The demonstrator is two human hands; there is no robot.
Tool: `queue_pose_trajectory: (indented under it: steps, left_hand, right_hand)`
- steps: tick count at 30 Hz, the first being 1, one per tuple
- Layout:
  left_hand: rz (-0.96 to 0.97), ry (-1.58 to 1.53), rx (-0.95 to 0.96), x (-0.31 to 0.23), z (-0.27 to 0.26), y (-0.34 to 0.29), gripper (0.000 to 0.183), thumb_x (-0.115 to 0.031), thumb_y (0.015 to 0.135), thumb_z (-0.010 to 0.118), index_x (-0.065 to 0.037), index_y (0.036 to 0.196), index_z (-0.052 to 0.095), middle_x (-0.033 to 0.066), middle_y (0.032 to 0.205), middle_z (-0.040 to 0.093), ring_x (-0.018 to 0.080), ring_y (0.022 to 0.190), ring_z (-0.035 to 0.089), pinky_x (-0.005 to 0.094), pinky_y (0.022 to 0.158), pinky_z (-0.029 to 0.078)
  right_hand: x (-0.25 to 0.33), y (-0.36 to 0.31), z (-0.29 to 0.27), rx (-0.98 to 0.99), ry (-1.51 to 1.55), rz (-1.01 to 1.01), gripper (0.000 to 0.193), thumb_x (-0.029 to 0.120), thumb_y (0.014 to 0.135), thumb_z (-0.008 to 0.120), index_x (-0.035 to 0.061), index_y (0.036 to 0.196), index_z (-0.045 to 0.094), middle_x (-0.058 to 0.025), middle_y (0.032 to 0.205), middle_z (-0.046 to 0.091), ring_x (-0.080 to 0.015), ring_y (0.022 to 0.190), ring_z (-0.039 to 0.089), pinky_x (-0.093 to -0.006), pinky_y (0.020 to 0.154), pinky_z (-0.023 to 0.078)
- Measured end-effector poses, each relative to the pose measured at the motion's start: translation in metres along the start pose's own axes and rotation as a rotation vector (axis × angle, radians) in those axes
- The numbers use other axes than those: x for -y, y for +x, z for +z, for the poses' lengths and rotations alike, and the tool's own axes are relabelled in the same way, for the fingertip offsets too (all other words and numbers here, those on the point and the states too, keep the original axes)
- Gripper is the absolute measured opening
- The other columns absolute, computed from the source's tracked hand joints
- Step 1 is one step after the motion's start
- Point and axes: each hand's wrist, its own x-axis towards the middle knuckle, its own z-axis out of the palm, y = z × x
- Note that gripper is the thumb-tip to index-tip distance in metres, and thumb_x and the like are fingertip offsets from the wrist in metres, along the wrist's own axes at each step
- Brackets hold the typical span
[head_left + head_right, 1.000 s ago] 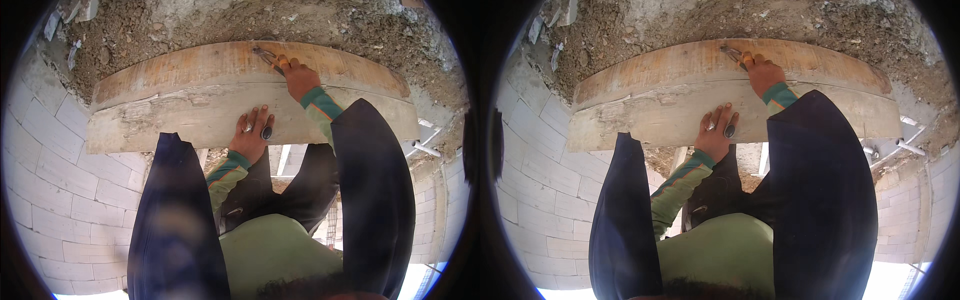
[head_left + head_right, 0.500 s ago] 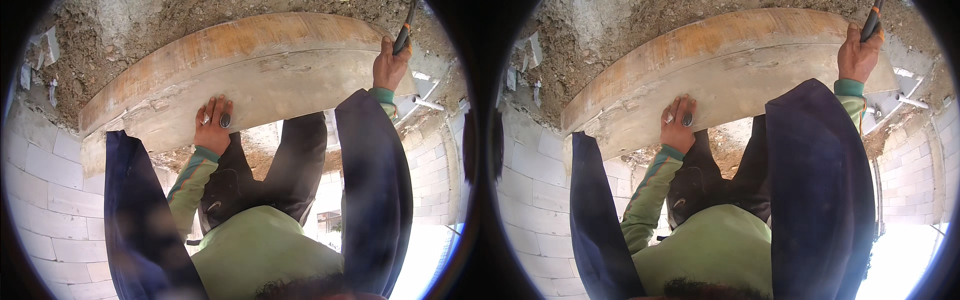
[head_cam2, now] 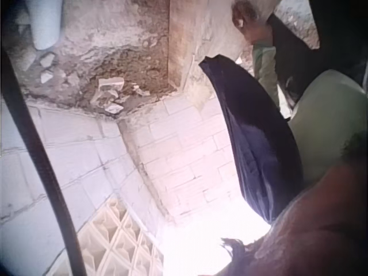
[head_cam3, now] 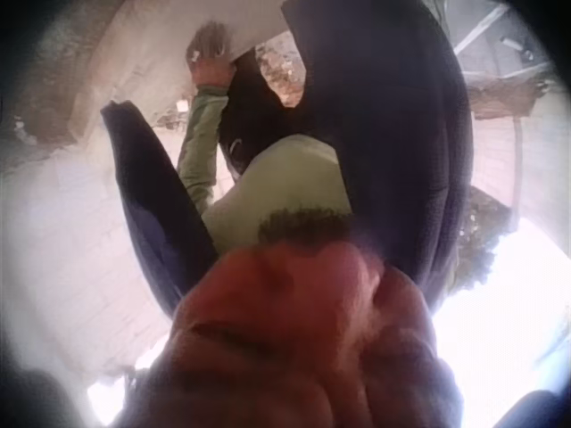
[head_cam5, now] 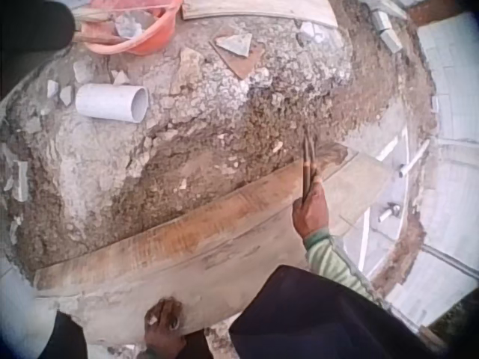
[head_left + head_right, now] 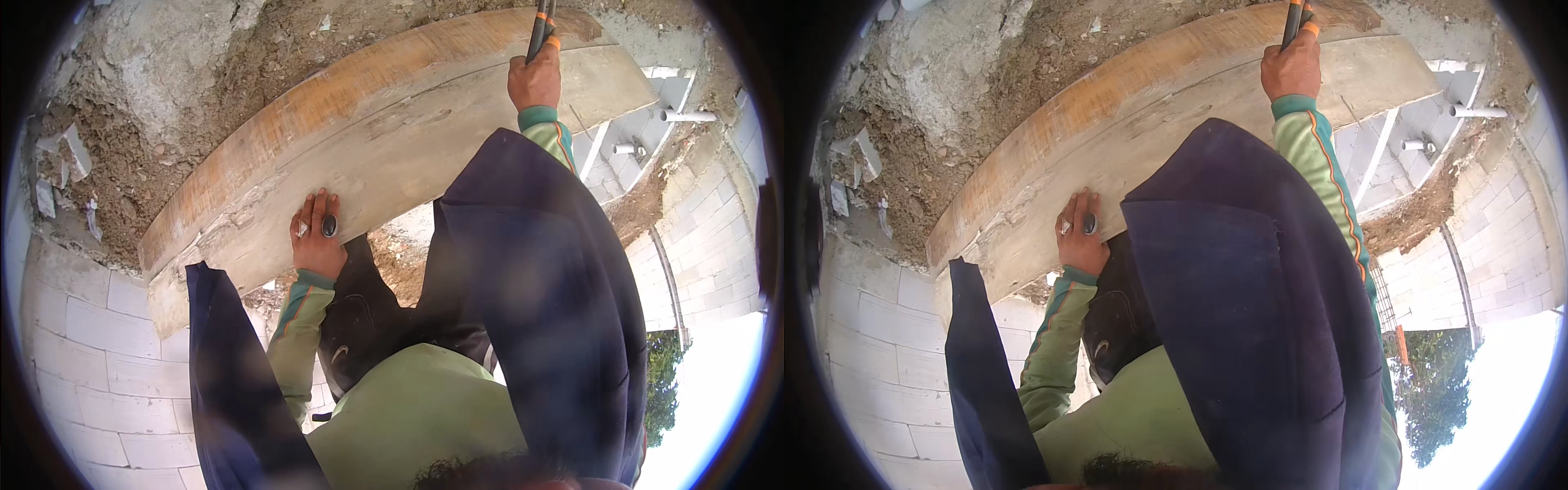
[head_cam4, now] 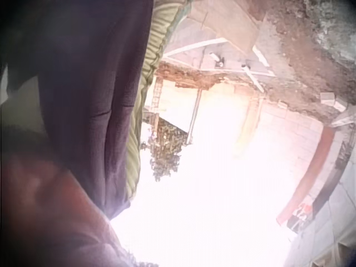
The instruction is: The person positions and secures curved wooden boards to create a form for a concrete structure using pliers to twist and cut wire.
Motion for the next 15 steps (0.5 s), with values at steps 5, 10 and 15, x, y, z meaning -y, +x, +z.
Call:
queue_pose_trajectory:
  steps: [5, 10, 15]
  left_hand:
    - [0.001, -0.002, 0.017, 0.002, -0.007, 0.003, 0.074, -0.003, 0.064, 0.062, -0.011, 0.137, 0.050, 0.0078, 0.146, 0.041, 0.0281, 0.136, 0.039, 0.0476, 0.108, 0.032]
    - [-0.018, -0.010, 0.018, 0.002, -0.001, -0.004, 0.078, -0.003, 0.061, 0.064, -0.011, 0.138, 0.048, 0.0074, 0.147, 0.039, 0.0290, 0.136, 0.038, 0.0489, 0.107, 0.032]
    - [0.006, 0.001, 0.032, 0.001, -0.012, 0.006, 0.069, -0.006, 0.067, 0.062, -0.011, 0.135, 0.052, 0.0076, 0.146, 0.041, 0.0274, 0.135, 0.040, 0.0464, 0.108, 0.033]
  right_hand:
    - [0.008, 0.024, -0.005, 0.636, -0.772, -0.367, 0.062, 0.016, 0.084, 0.056, 0.0202, 0.143, 0.037, -0.0159, 0.123, 0.060, -0.0370, 0.110, 0.061, -0.0471, 0.092, 0.050]
    - [0.019, 0.031, -0.018, 0.025, 0.069, -0.092, 0.053, 0.015, 0.082, 0.056, -0.0004, 0.129, 0.038, -0.0296, 0.097, 0.063, -0.0451, 0.091, 0.063, -0.0519, 0.082, 0.050]
    - [0.003, -0.006, 0.013, 0.692, -0.842, -0.313, 0.055, 0.015, 0.083, 0.057, 0.0125, 0.134, 0.039, -0.0216, 0.110, 0.065, -0.0355, 0.099, 0.066, -0.0459, 0.085, 0.053]
